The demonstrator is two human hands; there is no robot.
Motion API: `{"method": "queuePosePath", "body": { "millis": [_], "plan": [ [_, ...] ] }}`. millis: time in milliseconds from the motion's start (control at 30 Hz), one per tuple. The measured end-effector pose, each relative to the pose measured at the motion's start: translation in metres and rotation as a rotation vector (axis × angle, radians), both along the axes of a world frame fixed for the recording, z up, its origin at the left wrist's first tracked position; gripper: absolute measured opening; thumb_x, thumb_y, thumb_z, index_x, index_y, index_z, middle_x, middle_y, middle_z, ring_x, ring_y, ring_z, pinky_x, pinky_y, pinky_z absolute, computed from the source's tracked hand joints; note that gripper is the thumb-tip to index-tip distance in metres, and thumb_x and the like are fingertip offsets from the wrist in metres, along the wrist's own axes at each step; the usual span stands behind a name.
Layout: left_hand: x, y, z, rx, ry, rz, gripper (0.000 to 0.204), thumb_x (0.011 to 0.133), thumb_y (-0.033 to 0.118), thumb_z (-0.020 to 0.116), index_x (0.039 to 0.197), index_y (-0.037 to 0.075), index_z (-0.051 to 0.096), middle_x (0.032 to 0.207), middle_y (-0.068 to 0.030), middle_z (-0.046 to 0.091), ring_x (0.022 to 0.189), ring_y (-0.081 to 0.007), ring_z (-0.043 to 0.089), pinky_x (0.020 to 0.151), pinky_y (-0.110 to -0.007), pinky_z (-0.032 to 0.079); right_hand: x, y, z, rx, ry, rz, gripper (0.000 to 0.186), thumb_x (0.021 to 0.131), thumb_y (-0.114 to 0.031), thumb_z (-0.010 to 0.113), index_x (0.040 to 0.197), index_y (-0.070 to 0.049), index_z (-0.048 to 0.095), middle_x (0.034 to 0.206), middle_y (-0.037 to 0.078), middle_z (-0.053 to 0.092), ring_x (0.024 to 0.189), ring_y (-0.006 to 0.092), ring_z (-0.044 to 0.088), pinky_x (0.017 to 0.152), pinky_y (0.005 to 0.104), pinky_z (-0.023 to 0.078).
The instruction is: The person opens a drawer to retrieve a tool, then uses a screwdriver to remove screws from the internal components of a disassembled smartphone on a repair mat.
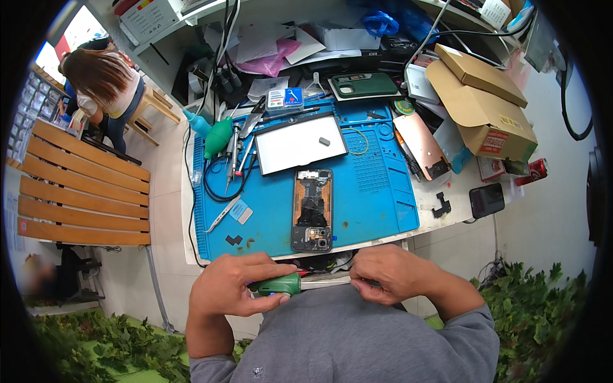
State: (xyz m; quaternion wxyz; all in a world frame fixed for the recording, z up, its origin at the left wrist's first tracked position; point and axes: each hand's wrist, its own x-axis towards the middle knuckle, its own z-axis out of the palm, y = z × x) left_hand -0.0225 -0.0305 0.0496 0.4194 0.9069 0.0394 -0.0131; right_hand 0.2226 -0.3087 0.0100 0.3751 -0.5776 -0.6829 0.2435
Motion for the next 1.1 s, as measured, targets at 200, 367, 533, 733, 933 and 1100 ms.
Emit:
{"method": "queuePosePath", "body": {
  "millis": [200,367,533,733,933,1100],
  "plan": [
    [-0.01,-0.003,-0.005,-0.13,0.087,-0.081,0.053,0.089,0.036,0.099,0.138,0.019,0.09,0.1,-0.006,0.085,0.08,-0.027,0.08,0.068,-0.038,0.061,-0.006,-0.014,0.007,-0.017,0.074,0.127,0.019,0.089,-0.002,0.082,0.098,-0.005,0.066,0.089,0.01,0.062,0.082,0.0339,0.068,0.072,0.0462,0.058],
    [-0.009,-0.005,-0.002,-0.167,0.038,-0.124,0.053,0.091,0.037,0.099,0.14,0.019,0.089,0.101,-0.0066,0.085,0.08,-0.0273,0.08,0.069,-0.039,0.062,-0.009,-0.018,0.013,0.005,0.108,0.145,0.021,0.086,0.001,0.082,0.096,-0.005,0.064,0.088,0.01,0.06,0.082,0.0334,0.068,0.071,0.0458,0.057],
    [-0.006,-0.007,0.001,-0.148,0.063,-0.139,0.054,0.089,0.032,0.101,0.14,0.018,0.089,0.102,-0.0059,0.086,0.079,-0.026,0.08,0.069,-0.038,0.062,-0.011,-0.024,0.011,0.015,0.139,0.111,0.024,0.082,0.002,0.083,0.092,-0.005,0.062,0.087,0.01,0.059,0.08,0.0336,0.066,0.069,0.046,0.056],
    [-0.013,0.003,0.002,-0.196,0.094,-0.074,0.053,0.088,0.03,0.102,0.137,0.015,0.09,0.097,-0.0073,0.085,0.075,-0.0224,0.078,0.066,-0.035,0.06,-0.001,-0.025,0.009,-0.019,0.164,0.108,0.025,0.082,0.0,0.082,0.087,-0.006,0.059,0.083,0.009,0.056,0.078,0.0324,0.065,0.067,0.0458,0.054],
    [-0.034,0.02,0.004,0.006,0.127,0.133,0.05,0.084,0.024,0.098,0.132,0.009,0.091,0.088,-0.0109,0.08,0.074,-0.0254,0.075,0.067,-0.038,0.057,0.008,-0.044,-0.007,-0.063,-0.007,-0.157,0.018,0.086,-0.003,0.087,0.094,-0.008,0.071,0.09,0.006,0.07,0.086,0.03,0.071,0.075,0.0428,0.06],
    [-0.04,0.015,-0.011,-0.018,0.075,0.164,0.051,0.083,0.024,0.098,0.131,0.008,0.09,0.091,-0.0119,0.08,0.074,-0.0276,0.075,0.067,-0.039,0.057,0.002,-0.045,-0.031,-0.17,-0.153,-0.212,0.01,0.096,-0.008,0.085,0.097,-0.006,0.075,0.1,0.008,0.074,0.094,0.0318,0.075,0.084,0.0456,0.063]
  ]
}}
